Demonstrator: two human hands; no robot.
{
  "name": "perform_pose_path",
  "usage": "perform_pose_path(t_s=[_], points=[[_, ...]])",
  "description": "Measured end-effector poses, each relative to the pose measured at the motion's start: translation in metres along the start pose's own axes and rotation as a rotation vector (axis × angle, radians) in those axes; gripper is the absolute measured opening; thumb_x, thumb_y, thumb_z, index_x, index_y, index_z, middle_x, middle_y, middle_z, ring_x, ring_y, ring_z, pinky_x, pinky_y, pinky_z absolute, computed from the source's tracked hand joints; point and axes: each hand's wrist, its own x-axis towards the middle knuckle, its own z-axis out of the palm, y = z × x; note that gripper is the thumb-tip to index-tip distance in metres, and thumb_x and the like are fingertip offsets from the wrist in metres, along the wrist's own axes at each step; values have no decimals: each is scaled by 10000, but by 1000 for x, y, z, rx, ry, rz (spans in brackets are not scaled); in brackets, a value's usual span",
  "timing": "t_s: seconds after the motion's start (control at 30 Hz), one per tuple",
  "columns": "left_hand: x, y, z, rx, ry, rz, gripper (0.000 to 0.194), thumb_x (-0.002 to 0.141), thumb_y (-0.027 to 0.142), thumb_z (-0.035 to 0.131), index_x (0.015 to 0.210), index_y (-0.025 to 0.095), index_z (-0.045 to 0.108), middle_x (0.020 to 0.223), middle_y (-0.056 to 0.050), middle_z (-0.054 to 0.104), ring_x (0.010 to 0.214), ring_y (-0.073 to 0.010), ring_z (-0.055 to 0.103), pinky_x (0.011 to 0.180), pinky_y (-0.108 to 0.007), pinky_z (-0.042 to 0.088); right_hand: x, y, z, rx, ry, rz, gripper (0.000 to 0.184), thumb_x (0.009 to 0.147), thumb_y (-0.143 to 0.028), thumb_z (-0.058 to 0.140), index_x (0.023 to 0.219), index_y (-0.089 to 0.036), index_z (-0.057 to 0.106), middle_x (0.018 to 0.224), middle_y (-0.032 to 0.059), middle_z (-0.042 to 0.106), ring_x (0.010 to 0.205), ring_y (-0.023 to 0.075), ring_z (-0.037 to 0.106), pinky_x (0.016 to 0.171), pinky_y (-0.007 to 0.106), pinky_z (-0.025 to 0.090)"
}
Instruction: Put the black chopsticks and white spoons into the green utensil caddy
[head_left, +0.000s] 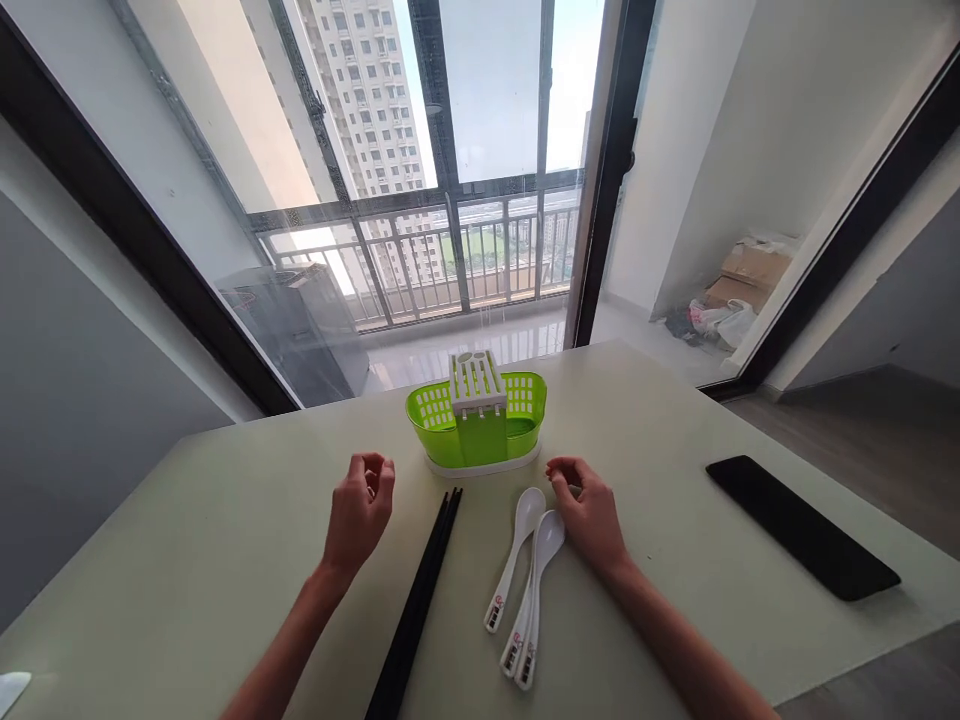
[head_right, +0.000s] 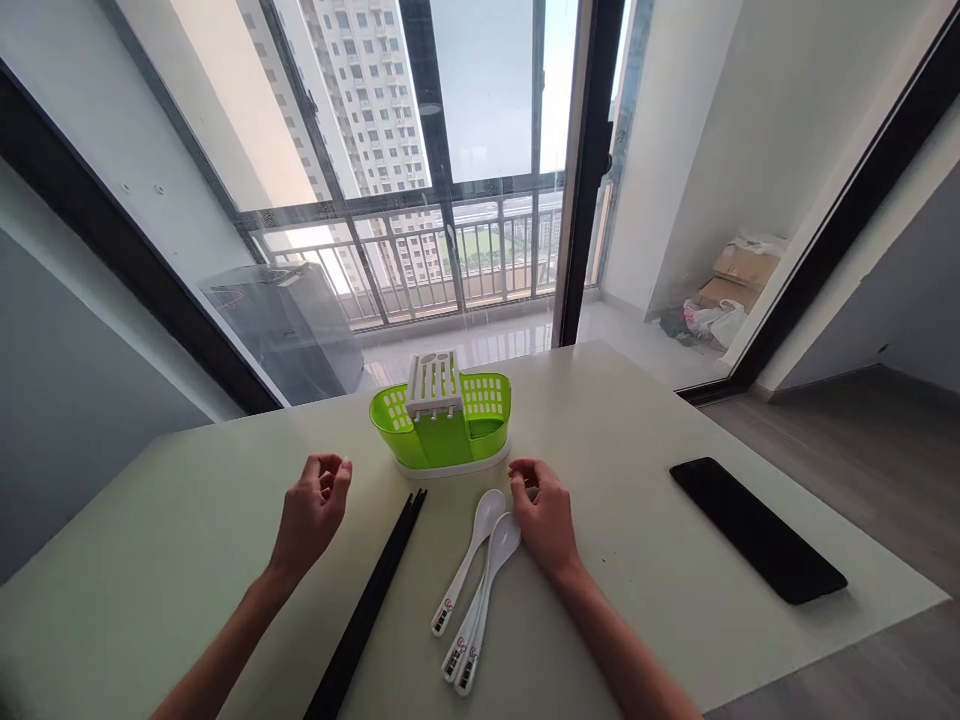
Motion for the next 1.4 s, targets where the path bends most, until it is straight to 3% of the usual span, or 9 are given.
perform_pose_path(t_s=[0.1,0.23,0.43,0.63,1.4], points=[[-9,-34,0,29,-144,-52,428,944,617,453,792,228,545,625,33,547,543,-160,527,560,-271,415,0,3,-1,-1,-1,4,299,936,-443,528,969,-197,696,934,86,772,854,237,716,813,360,543],[-16,-54,-2,-22,-157,-146,479,903,674,471,790,222,585,615,35,553,583,-168,533,554,-255,409,0,7,-2,-7,-2,20,292,926,-440,536,978,-201,695,928,84,775,859,243,722,837,376,544],[-19,-49,-4,-107,-172,-186,497,893,688,486,813,214,610,654,22,591,644,-180,560,586,-253,426,-3,11,-4,-10,-13,32,297,912,-441,539,992,-201,694,942,95,779,866,251,719,839,388,546],[-23,-48,-3,-137,-181,-158,487,903,680,493,785,216,580,627,46,509,599,-155,490,608,-254,400,-4,11,-4,-14,-12,35,305,890,-451,550,973,-200,700,928,93,784,842,254,726,829,396,550],[-28,-47,-2,-77,-222,-90,444,930,624,482,749,224,548,604,55,440,571,-142,428,588,-252,353,-7,7,-7,-47,-42,43,257,833,-412,531,836,-214,695,795,43,733,736,229,658,706,333,483]])
